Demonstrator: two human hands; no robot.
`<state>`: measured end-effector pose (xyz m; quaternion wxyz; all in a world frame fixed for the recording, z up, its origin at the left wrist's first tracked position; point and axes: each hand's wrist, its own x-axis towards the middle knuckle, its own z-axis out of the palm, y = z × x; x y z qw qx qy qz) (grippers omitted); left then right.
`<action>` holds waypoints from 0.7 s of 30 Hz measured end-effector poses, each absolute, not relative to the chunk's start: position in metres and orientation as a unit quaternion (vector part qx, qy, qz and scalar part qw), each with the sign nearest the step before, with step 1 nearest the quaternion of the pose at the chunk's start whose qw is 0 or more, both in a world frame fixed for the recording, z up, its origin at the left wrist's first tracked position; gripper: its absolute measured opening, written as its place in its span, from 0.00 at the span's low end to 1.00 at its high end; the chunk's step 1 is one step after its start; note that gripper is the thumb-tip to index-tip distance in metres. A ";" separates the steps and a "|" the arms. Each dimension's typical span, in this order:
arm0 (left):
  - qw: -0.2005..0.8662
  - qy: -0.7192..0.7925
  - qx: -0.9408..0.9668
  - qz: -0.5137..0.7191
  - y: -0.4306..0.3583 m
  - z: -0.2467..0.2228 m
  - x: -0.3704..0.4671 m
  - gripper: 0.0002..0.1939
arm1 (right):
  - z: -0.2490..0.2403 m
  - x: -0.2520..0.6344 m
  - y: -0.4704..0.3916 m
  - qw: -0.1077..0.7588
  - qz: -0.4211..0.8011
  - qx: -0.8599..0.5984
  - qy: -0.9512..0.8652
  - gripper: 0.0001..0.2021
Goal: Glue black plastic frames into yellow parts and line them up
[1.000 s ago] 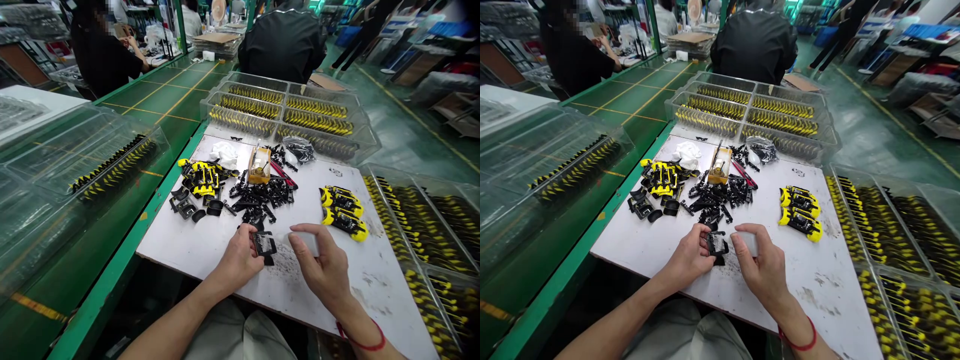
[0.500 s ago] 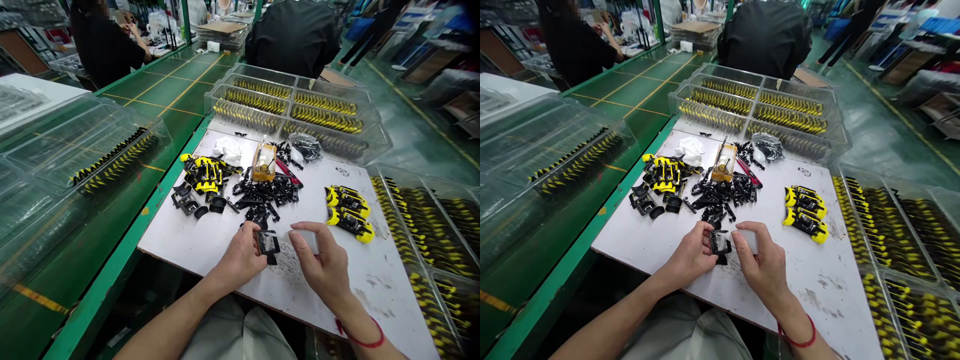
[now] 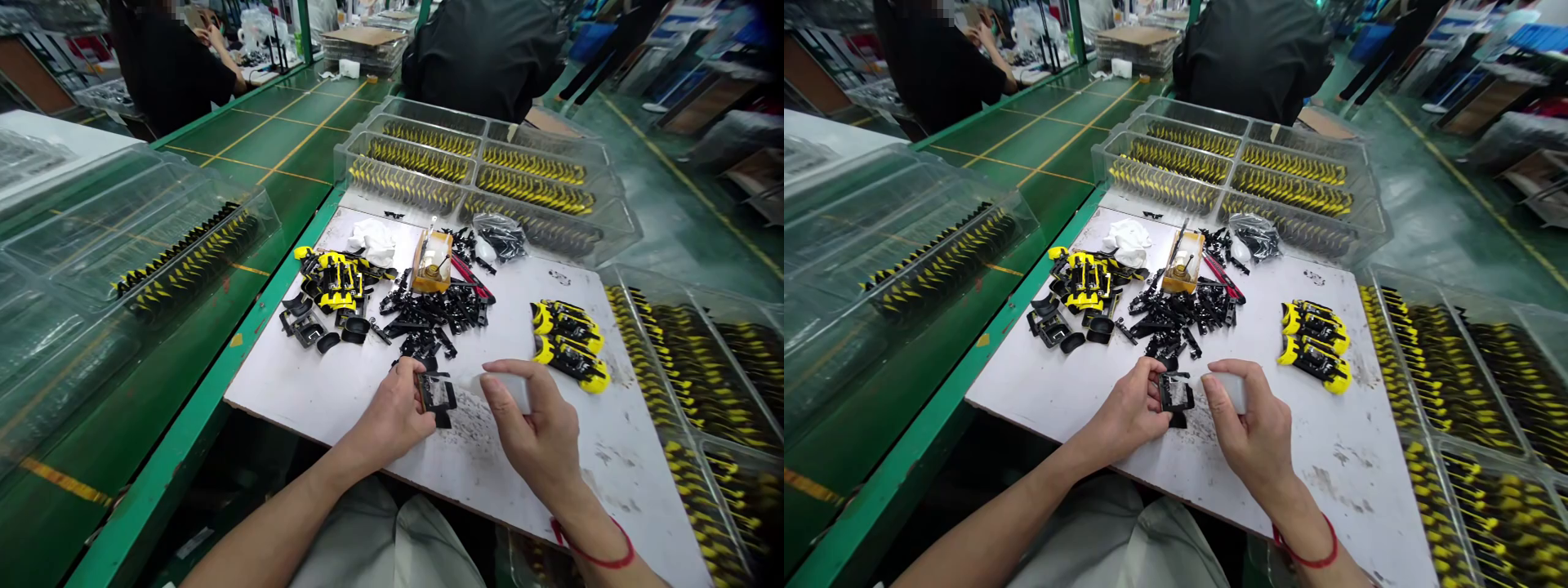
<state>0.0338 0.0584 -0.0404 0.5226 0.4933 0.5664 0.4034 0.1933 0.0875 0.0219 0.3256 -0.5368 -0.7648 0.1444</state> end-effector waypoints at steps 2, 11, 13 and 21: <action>0.518 0.568 0.497 0.402 0.059 -0.041 0.034 0.26 | 0.021 0.194 0.088 0.326 0.142 -0.540 -0.763 0.09; 0.525 0.566 0.494 0.400 0.058 -0.036 0.031 0.26 | 0.018 0.189 0.089 0.322 0.155 -0.533 -0.767 0.08; 0.523 0.565 0.496 0.401 0.058 -0.036 0.031 0.26 | 0.019 0.189 0.088 0.323 0.156 -0.539 -0.762 0.08; 0.518 0.567 0.506 0.393 0.058 -0.041 0.033 0.26 | 0.026 0.210 0.075 0.333 0.125 -0.549 -0.756 0.09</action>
